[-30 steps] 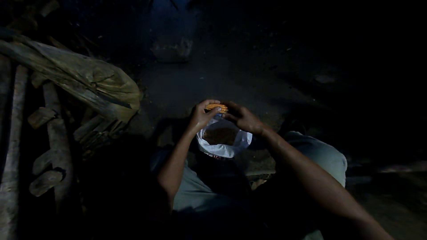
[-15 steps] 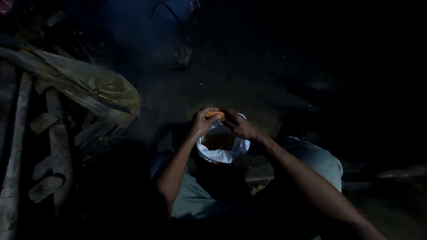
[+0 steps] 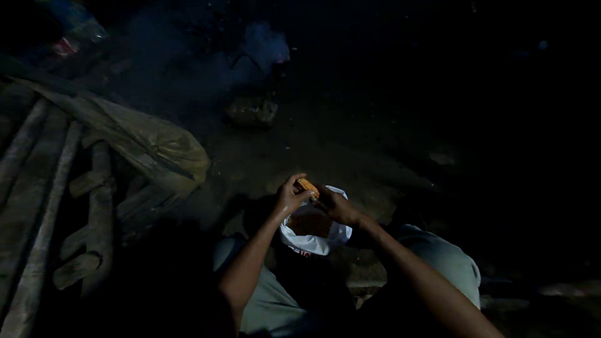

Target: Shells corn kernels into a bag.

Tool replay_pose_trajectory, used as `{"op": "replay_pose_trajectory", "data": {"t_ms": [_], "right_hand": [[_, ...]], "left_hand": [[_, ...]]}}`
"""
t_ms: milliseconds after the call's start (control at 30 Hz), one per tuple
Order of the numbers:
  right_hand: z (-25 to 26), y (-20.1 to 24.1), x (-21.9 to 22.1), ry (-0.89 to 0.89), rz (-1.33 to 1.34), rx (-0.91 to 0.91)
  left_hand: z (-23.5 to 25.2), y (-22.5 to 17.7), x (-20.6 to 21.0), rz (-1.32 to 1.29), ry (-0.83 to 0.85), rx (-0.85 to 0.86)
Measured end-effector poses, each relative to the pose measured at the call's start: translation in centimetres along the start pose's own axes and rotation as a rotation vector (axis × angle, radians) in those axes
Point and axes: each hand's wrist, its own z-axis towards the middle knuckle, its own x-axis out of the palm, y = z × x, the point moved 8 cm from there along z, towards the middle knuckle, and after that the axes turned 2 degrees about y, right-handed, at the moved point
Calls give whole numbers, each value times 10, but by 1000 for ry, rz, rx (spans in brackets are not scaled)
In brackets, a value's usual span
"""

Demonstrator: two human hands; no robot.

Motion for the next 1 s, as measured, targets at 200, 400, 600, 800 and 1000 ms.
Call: {"op": "replay_pose_trajectory", "data": {"t_ms": [200,400,600,800,1000], "right_hand": [[-4,-1,-3,24,138,66],[-8,2,-11,-21,350,53],[-6,-12,-20,-120,542,81],[-11,-3,-35,-186,754,49],[-11,-5,-39,-254,754,23]], "left_hand": [[0,4,7,-56,50,-40],[-4,-6,17,27,172,13],[2,-1,18,-51,109,146],[-1,3,16,-146,91,144],[-8,-5,27,-146,139,108]]}}
